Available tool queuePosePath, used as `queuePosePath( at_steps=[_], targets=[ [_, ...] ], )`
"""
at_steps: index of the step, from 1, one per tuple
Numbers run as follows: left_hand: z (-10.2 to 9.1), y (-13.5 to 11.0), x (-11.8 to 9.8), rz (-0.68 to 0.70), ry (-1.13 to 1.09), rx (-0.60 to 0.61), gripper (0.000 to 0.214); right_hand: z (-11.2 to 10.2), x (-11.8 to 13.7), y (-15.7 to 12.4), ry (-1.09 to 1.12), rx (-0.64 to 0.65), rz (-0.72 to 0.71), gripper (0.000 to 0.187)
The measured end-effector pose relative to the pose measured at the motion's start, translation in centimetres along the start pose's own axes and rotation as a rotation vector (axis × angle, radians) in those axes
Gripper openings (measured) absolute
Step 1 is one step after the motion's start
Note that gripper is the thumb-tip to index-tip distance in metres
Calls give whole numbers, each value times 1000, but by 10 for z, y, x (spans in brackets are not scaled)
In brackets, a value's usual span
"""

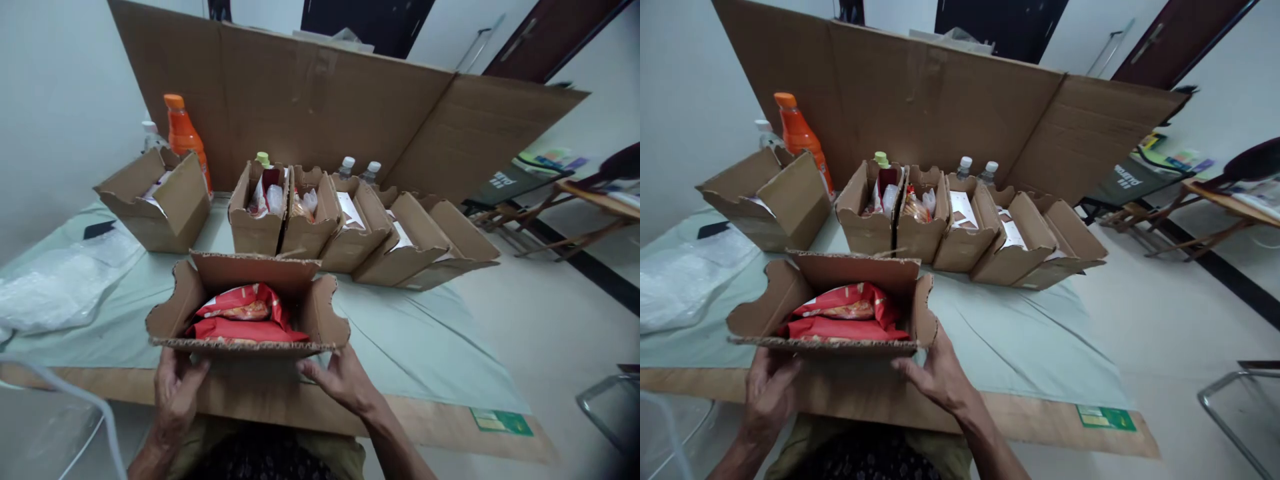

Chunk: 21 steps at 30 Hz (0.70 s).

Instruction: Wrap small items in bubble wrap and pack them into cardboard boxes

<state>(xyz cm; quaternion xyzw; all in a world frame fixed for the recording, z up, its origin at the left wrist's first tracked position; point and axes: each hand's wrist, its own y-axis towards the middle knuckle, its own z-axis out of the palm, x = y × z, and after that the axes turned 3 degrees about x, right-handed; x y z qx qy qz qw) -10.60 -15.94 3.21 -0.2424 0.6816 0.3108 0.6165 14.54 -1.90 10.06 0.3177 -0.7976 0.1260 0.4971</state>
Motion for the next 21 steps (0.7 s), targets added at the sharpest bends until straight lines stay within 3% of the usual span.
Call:
queuePosePath(
  at_steps=[2, 6, 9, 11, 15, 18, 21],
  targets=[
    [17, 17, -11, 16, -36, 59, 65, 1, -3, 13, -62, -99, 0, 44],
    [60, 67, -34, 61, -14, 174, 63, -10, -18, 43, -103, -331, -11, 38],
    [74, 88, -35, 70, 74, 232, 64, -12, -36, 49, -49, -376, 20, 34],
    [69, 85, -27, 37, 146, 211, 68, -8, -50, 39, -21, -336, 61, 38],
    [39, 55, -6, -66, 339, 132, 64, 5, -72, 1, -76, -265, 126, 40],
    [24, 35, 1, 19, 409, 191, 45, 12, -79, -20, -153, -230, 93, 29],
    [20, 33, 0, 164, 440, 211, 31, 19, -78, -22, -208, -204, 42, 25]
  ],
)
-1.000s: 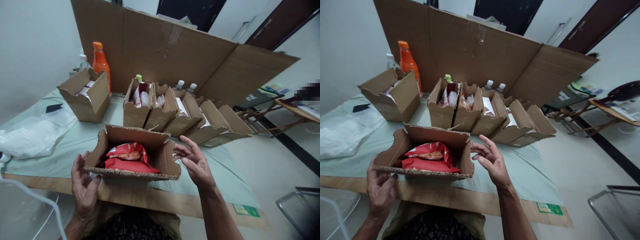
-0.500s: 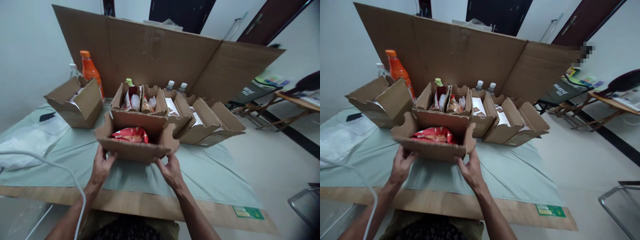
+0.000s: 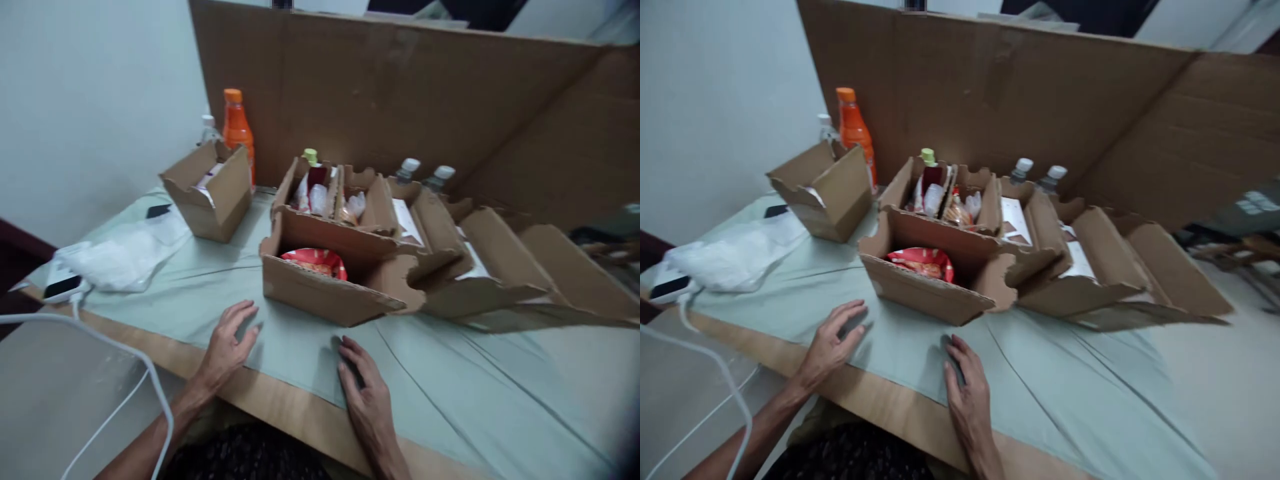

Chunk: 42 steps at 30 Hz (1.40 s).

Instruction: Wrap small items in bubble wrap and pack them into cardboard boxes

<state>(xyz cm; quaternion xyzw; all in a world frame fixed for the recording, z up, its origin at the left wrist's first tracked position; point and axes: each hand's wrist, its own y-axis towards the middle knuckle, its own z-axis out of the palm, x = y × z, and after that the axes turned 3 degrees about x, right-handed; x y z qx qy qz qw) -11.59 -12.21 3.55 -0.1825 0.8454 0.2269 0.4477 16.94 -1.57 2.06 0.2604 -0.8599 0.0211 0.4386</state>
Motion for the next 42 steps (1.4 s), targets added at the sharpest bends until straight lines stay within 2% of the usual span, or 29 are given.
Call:
queuePosePath(
  at_steps=[3, 6, 9, 12, 15, 19, 24, 27, 30, 34, 36, 38, 42],
  targets=[
    [-9, 6, 3, 73, 40, -50, 29, 10, 10, 8, -22, 43, -69, 24],
    [-22, 7, 9, 106, 56, -103, 27, 22, 31, 22, -2, 88, -154, 21],
    [-33, 4, 20, 111, 62, -146, 25, 37, 66, 45, 28, 150, -259, 19],
    [-38, 0, 31, 120, 67, -186, 24, 61, 109, 78, 62, 233, -391, 20],
    [-37, -2, 37, 177, 76, -233, 25, 100, 149, 116, 111, 332, -524, 25],
    [-33, -3, 38, 214, 51, -251, 31, 168, 196, 165, 74, 469, -624, 31],
    [-33, -2, 39, 188, 36, -256, 31, 257, 252, 219, -157, 649, -651, 35],
    [-34, 0, 41, 211, 15, -253, 31, 291, 274, 243, -268, 739, -604, 34],
    [-35, -1, 41, 204, 0, -277, 31, 291, 277, 247, -293, 709, -560, 39],
    [-34, -1, 40, 168, -6, -286, 30, 254, 266, 227, -240, 568, -611, 49],
    [-34, -1, 39, 162, -7, -285, 29, 245, 263, 220, -230, 569, -653, 47],
    [-34, -1, 40, 163, -10, -289, 28, 252, 265, 221, -268, 646, -648, 45],
    [-33, -2, 43, 156, -33, -290, 27, 293, 280, 239, -319, 758, -573, 42]
  ],
)
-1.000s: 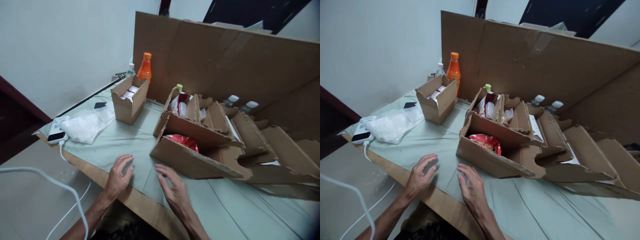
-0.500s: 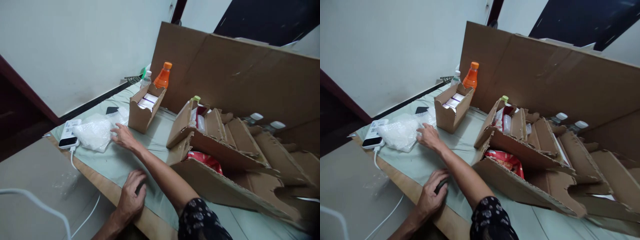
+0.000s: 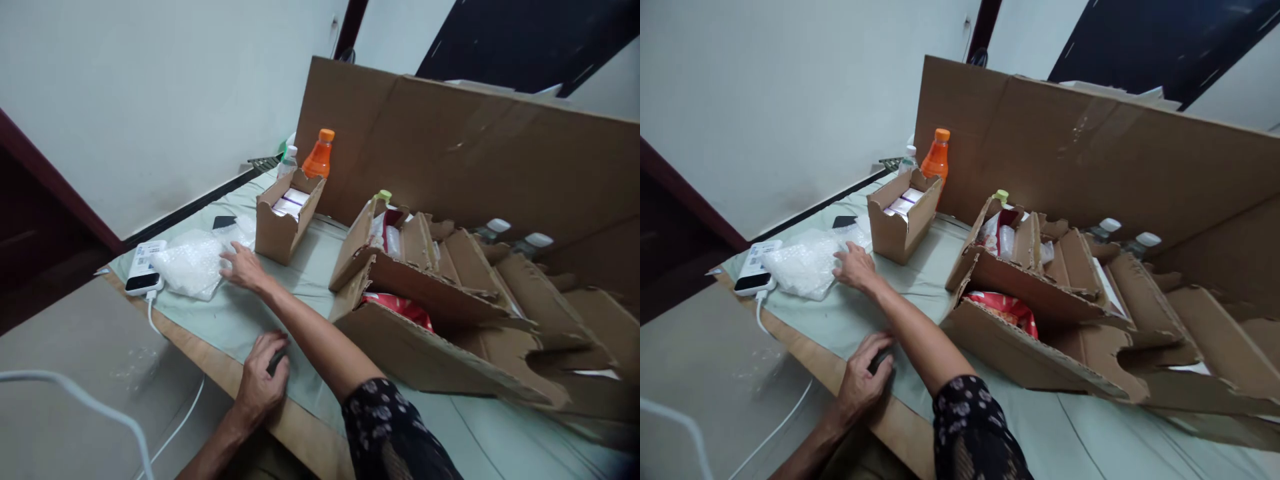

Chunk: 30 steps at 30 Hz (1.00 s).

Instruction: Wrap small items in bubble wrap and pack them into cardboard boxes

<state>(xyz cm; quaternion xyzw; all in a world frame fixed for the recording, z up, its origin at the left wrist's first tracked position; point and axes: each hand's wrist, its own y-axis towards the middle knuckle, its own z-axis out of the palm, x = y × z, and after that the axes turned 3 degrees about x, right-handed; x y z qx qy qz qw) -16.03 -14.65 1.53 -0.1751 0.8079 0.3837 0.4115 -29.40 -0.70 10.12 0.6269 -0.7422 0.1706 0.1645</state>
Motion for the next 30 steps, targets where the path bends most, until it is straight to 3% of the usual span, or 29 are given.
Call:
queuePosePath(
  at_steps=[3, 6, 8, 11, 13, 15, 18, 20, 24, 26, 30],
  targets=[
    [0, -3, 0, -78, -52, 10, 25, 1, 3, 12, 16, -43, 1, 46],
    [-1, -3, -1, -206, -124, 6, 22, -4, 4, -26, 33, -142, -45, 50],
    [-5, 1, -4, -349, -296, -35, 27, -8, 2, -75, 103, -290, -122, 44],
    [-16, 12, -13, -599, -792, -111, 57, -13, -9, -168, 303, -582, -239, 27],
    [-21, 18, -21, -721, -1071, -68, 74, -13, -17, -229, 399, -688, -201, 24],
    [-21, 20, -32, -818, -1176, 48, 79, -11, -26, -282, 461, -732, -82, 24],
    [-10, 14, -46, -959, -1084, 149, 57, -7, -40, -342, 491, -722, 48, 25],
    [1, 7, -53, -1023, -969, 139, 47, -7, -48, -373, 491, -692, 63, 24],
    [16, -4, -61, -956, -741, 101, 51, -11, -64, -423, 489, -660, 156, 27],
    [20, -7, -64, -880, -595, 184, 45, -14, -74, -444, 471, -676, 230, 27],
    [28, -11, -67, -791, -332, 468, 40, -12, -101, -476, 395, -697, 371, 27]
  ],
)
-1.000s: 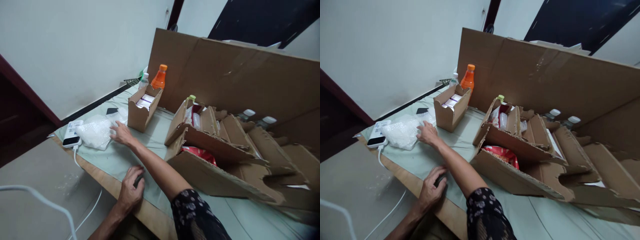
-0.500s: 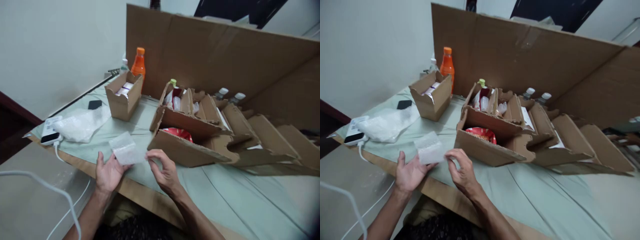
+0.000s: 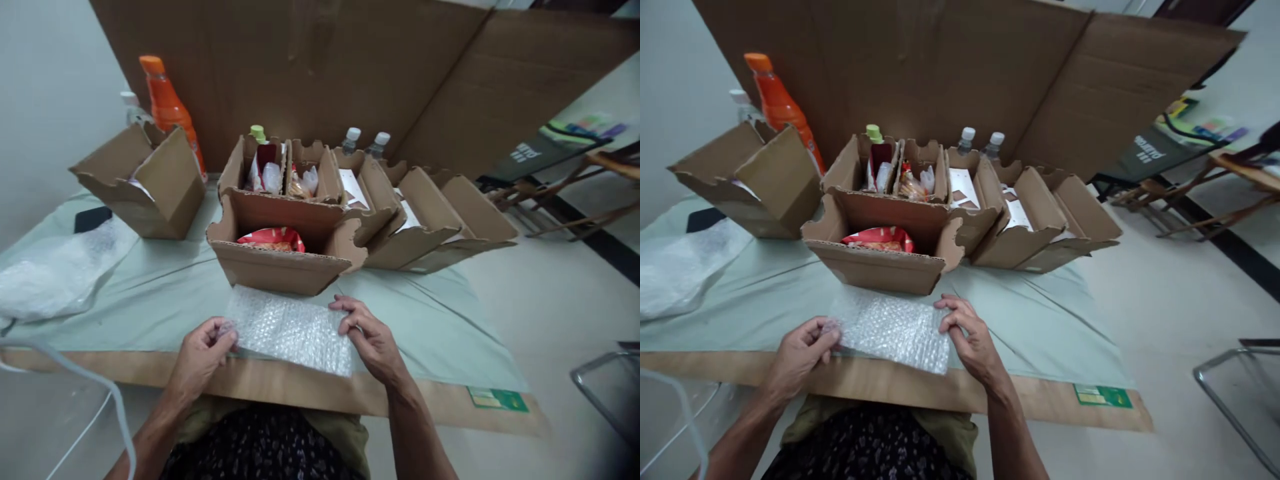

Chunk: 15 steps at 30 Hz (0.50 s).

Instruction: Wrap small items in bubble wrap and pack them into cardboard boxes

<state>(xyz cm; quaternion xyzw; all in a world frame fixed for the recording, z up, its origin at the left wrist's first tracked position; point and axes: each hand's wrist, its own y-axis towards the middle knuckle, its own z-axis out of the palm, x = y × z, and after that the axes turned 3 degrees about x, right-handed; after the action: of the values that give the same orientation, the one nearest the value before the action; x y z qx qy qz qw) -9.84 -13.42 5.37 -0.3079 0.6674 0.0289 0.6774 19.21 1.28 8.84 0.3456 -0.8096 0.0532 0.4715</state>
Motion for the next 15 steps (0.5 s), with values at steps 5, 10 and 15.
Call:
queuePosePath(
  at_steps=[5, 10, 15],
  targets=[
    [-9, 9, 4, 112, 209, -78, 51, -17, -34, -9, -192, -172, 130, 26],
    [-13, 28, -10, 319, 305, -205, 65, -11, -36, 6, -100, -171, 220, 32],
    [18, 50, -30, 383, 218, -170, 76, 20, -21, 39, -54, -119, 212, 46]
  ],
)
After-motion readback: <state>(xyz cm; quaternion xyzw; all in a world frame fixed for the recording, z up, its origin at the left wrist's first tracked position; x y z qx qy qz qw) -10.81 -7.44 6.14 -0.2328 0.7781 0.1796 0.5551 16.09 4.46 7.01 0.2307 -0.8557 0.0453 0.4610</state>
